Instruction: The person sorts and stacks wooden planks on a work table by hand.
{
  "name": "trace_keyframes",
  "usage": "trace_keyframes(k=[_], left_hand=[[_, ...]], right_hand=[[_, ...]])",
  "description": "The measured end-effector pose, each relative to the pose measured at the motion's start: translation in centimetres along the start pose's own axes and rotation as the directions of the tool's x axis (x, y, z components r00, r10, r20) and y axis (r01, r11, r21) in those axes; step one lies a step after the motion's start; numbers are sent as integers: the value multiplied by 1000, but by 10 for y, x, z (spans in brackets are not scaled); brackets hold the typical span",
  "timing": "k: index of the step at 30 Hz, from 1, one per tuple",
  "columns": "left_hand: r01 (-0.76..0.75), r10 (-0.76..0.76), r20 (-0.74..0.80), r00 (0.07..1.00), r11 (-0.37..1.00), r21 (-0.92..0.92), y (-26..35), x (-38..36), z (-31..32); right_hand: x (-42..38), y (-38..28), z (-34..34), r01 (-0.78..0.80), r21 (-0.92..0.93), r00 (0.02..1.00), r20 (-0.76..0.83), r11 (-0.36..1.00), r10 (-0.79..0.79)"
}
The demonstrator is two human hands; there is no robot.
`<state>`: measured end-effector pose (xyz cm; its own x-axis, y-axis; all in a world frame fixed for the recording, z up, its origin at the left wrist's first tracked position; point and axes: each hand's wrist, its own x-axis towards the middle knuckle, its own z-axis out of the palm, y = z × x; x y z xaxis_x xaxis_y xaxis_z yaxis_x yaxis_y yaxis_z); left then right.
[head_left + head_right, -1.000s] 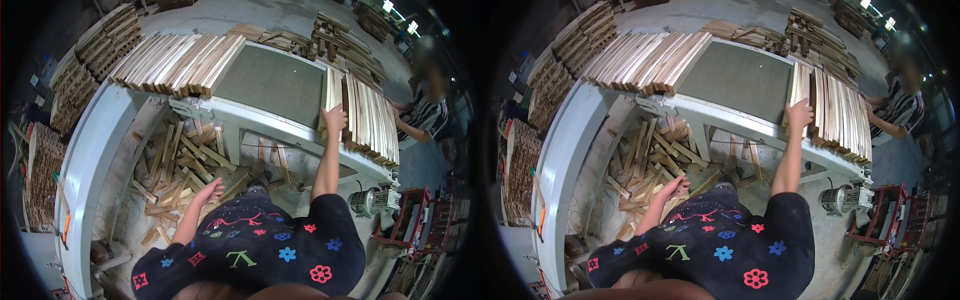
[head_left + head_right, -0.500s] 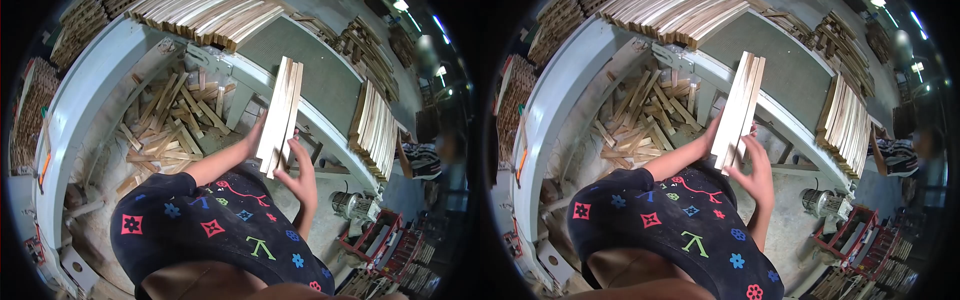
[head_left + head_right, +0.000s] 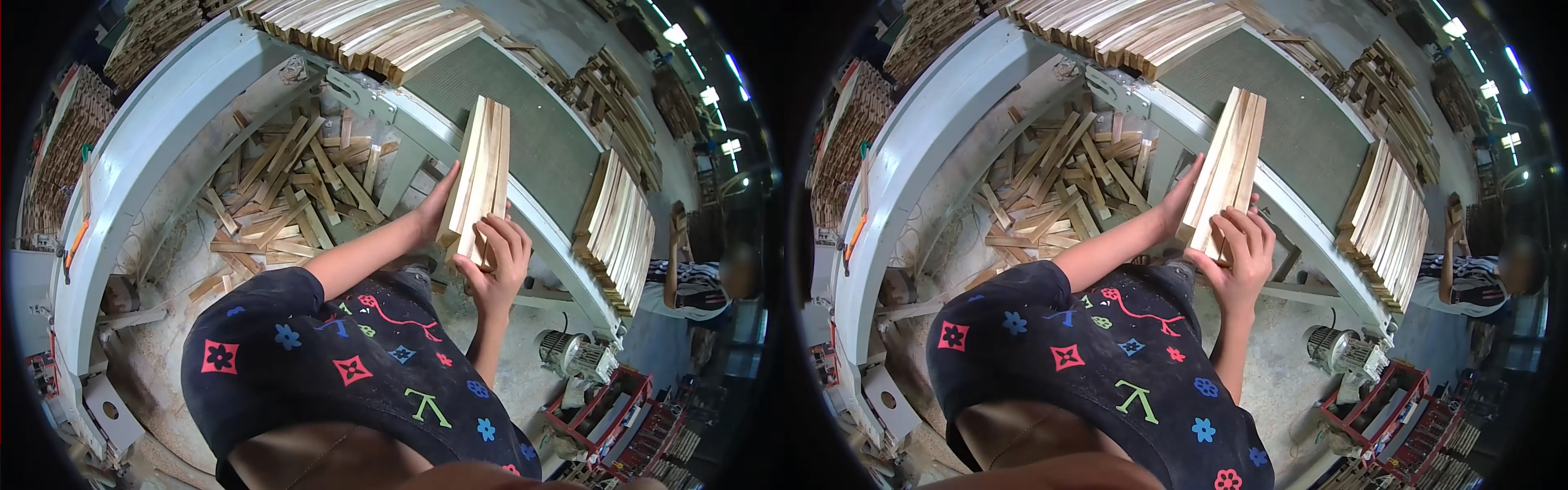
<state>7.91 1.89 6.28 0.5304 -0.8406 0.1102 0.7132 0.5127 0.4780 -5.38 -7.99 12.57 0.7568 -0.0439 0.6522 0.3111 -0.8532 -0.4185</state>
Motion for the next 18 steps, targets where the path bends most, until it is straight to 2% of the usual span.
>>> trace_keyframes(k=[2,3,6,7,10,13,16,18], left_hand=[[-30,31,-41,999,999,41,0,5,-4],[-45,49,-65,997,997,58,0,6,-4],[-53,55,34,998,998,-41,8,5,2],[-37,41,50,998,997,-63,11,5,4],[-55,55,26,998,998,1,12,6,3],[-94,95,98,991,995,-18,7,8,-1],[-72,75,111,991,997,-26,9,7,1],[-67,72,125,990,997,-49,14,9,6]], right_hand=[[1,-5,-1,-1,33,999,-40,999,3],[2,-8,-5,23,43,1000,-5,999,-23],[1,-12,-5,65,134,997,-53,989,-59],[-3,-11,-6,78,149,997,-14,986,-77],[-9,-19,-3,28,140,999,-36,990,-23],[-14,-15,-4,44,77,999,-3,996,-43],[-20,-13,-6,4,105,1000,12,995,-5],[-22,-18,-6,-92,249,996,4,964,94]])
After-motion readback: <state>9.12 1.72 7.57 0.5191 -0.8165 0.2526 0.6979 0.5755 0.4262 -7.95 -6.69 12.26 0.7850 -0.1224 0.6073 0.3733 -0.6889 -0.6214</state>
